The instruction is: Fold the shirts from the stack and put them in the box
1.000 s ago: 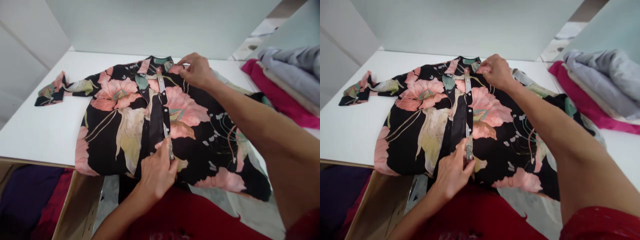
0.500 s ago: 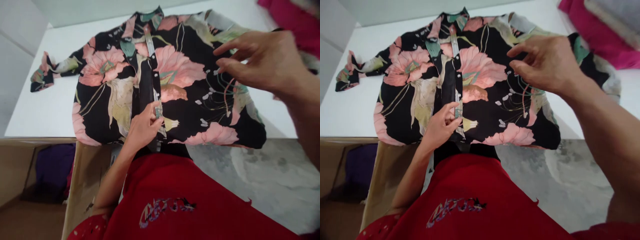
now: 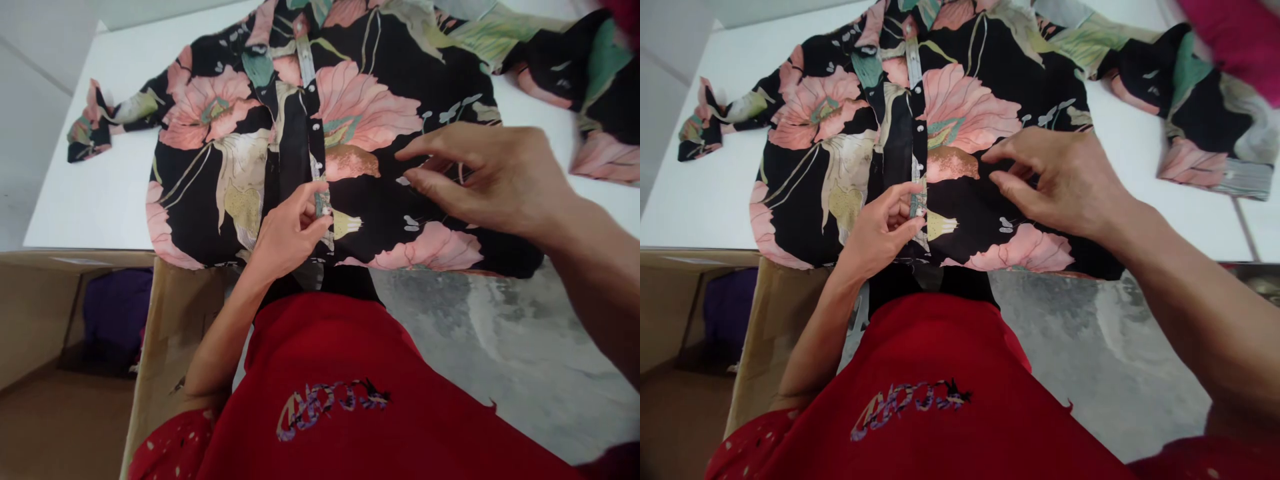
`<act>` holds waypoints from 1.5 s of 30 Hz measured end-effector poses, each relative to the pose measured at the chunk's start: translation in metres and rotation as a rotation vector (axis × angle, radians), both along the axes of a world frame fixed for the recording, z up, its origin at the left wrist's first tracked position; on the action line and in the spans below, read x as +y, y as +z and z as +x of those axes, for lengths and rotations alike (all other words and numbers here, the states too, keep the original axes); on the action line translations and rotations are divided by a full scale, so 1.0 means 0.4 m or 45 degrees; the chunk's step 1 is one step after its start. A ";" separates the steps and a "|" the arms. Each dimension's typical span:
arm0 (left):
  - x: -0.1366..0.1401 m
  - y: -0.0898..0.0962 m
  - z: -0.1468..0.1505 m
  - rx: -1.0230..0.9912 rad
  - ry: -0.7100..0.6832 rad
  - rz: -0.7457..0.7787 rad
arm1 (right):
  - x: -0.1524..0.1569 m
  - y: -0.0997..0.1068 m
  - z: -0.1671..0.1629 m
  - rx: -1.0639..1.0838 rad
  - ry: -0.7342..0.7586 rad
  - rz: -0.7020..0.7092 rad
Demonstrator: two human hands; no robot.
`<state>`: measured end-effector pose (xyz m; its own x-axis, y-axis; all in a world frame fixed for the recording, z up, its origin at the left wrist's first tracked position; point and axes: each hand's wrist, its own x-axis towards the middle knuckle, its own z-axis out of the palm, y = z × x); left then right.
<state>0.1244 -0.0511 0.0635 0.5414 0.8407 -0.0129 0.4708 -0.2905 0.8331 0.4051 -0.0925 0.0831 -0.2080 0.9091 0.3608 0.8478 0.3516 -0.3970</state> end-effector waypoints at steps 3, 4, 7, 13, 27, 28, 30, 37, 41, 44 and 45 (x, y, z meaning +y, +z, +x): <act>-0.006 -0.008 -0.002 0.020 -0.004 0.000 | 0.004 -0.036 -0.003 -0.062 0.034 -0.068; -0.008 -0.009 -0.004 0.035 -0.005 0.006 | 0.007 -0.047 -0.001 -0.068 0.029 -0.085; -0.018 -0.008 -0.010 0.086 -0.010 0.051 | 0.012 -0.069 -0.001 -0.065 0.016 -0.093; -0.037 0.010 -0.022 0.130 -0.073 0.126 | -0.011 -0.040 -0.025 -0.051 0.051 -0.019; -0.041 0.015 -0.028 0.651 0.085 0.439 | 0.002 -0.109 -0.017 0.188 0.003 -0.096; -0.042 0.017 -0.024 0.689 0.114 0.480 | 0.002 -0.105 -0.019 0.206 -0.001 -0.110; -0.043 0.016 -0.016 0.693 0.116 0.599 | 0.002 -0.098 -0.027 0.240 -0.004 -0.121; -0.034 -0.022 0.016 0.489 -0.143 0.860 | 0.025 -0.093 -0.045 0.204 0.099 -0.072; -0.008 -0.029 0.021 0.504 -0.114 0.874 | 0.071 -0.063 -0.034 0.137 0.119 -0.061; 0.012 -0.043 0.022 0.505 -0.093 0.913 | 0.132 -0.040 -0.034 0.075 0.117 -0.024; 0.016 -0.050 0.022 0.505 -0.079 0.928 | 0.156 -0.037 -0.038 0.058 0.122 -0.016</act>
<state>0.1333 -0.0446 0.0433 0.6568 0.6810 0.3238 0.6554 -0.7279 0.2015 0.3899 -0.0300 0.0684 -0.2780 0.8905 0.3603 0.7915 0.4248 -0.4393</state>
